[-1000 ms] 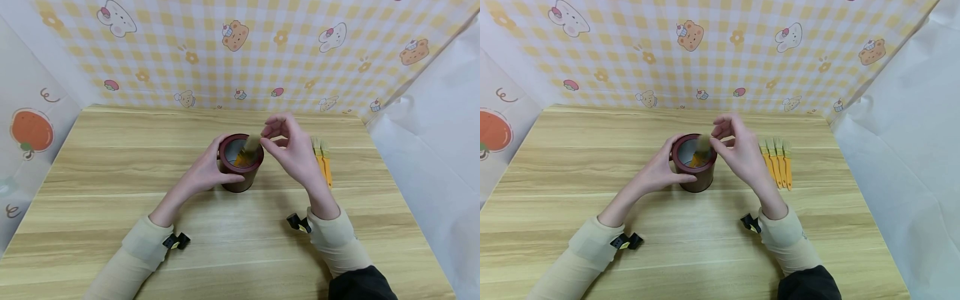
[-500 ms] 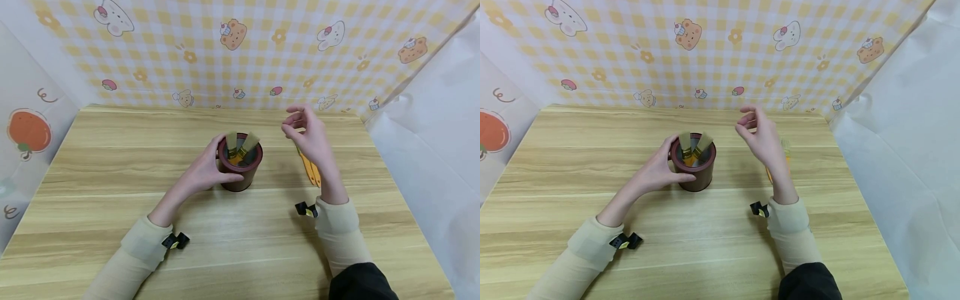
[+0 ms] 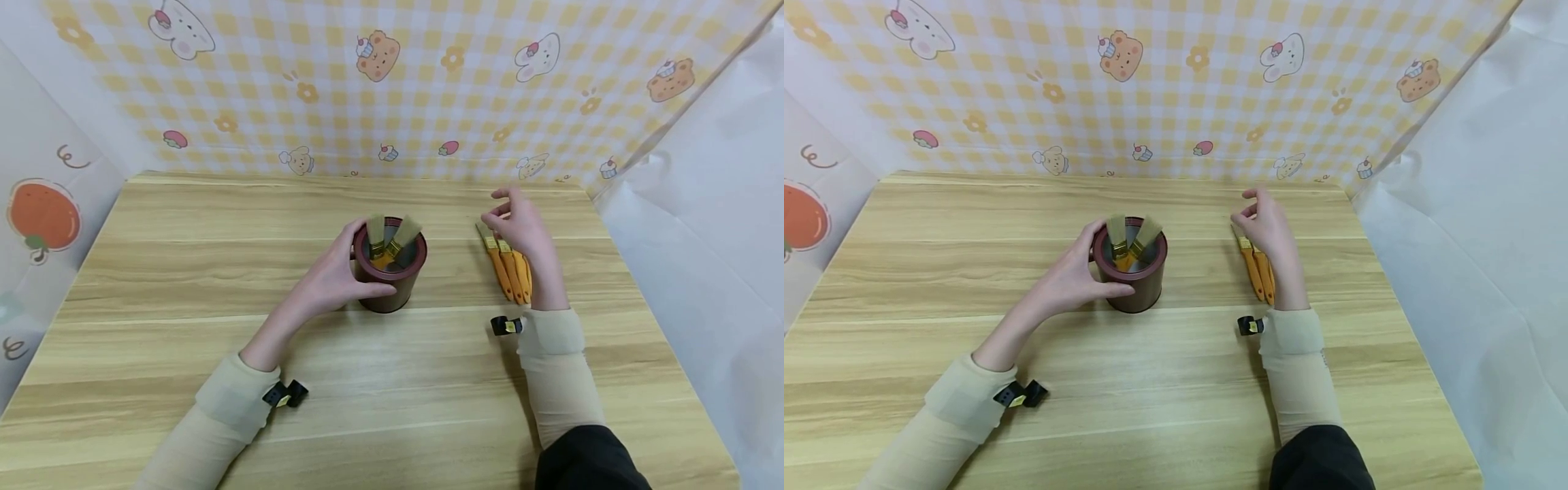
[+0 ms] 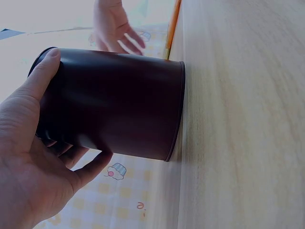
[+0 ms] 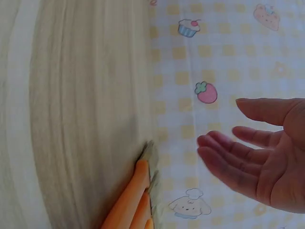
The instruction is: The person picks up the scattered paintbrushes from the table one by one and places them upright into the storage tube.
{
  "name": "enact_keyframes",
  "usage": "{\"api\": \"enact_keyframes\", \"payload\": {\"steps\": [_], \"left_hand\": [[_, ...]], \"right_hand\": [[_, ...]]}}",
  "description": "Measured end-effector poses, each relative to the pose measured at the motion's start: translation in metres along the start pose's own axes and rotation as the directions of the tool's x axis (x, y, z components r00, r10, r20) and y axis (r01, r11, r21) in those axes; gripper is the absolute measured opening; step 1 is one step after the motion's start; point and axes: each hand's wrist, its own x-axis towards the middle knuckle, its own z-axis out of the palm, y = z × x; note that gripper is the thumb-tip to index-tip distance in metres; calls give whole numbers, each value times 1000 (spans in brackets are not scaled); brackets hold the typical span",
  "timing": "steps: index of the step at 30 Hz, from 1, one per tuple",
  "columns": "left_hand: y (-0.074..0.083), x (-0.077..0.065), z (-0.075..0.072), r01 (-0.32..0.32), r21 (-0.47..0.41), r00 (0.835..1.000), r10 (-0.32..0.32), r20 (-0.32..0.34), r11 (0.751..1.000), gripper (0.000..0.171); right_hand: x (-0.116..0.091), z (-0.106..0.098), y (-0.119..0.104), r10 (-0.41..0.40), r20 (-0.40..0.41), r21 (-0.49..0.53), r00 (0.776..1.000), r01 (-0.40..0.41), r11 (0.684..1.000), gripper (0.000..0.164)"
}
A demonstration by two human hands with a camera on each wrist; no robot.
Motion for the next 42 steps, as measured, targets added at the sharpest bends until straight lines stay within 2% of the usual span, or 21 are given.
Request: {"api": "enact_keyframes", "payload": {"steps": [3,7,16,23,30,34,37,42], "left_hand": [[0,0,0,-2,-4,1000,2,1,1000,117],[0,0,0,-4,-12,1000,4,2,1000,117],[-2,1,0,-8,-13,1000,8,3,1000,118],[-3,1,0,-11,-14,1000,11,1,1000,117],[-2,1,0,-5,-8,1000,5,0,1000,119],[-2,1,0,-3,-8,1000,3,-5,1000,119],[-2,1,1,-1,-7,1000,1,-5,1000,120],[-2,2,0,-6,-7,1000,6,-3,1000,119]], "right_hand": [[2,1,4,59,69,-75,996,-53,996,61],[5,4,9,96,129,-144,987,-77,987,66],[3,3,11,186,212,-246,960,-131,960,68],[6,11,12,196,255,-312,947,-112,944,69],[12,20,15,192,263,-372,946,-84,924,69],[14,22,15,186,280,-366,942,-74,927,70],[13,22,14,167,290,-320,943,-69,945,68],[10,18,6,120,223,-185,968,-78,980,61]]}}
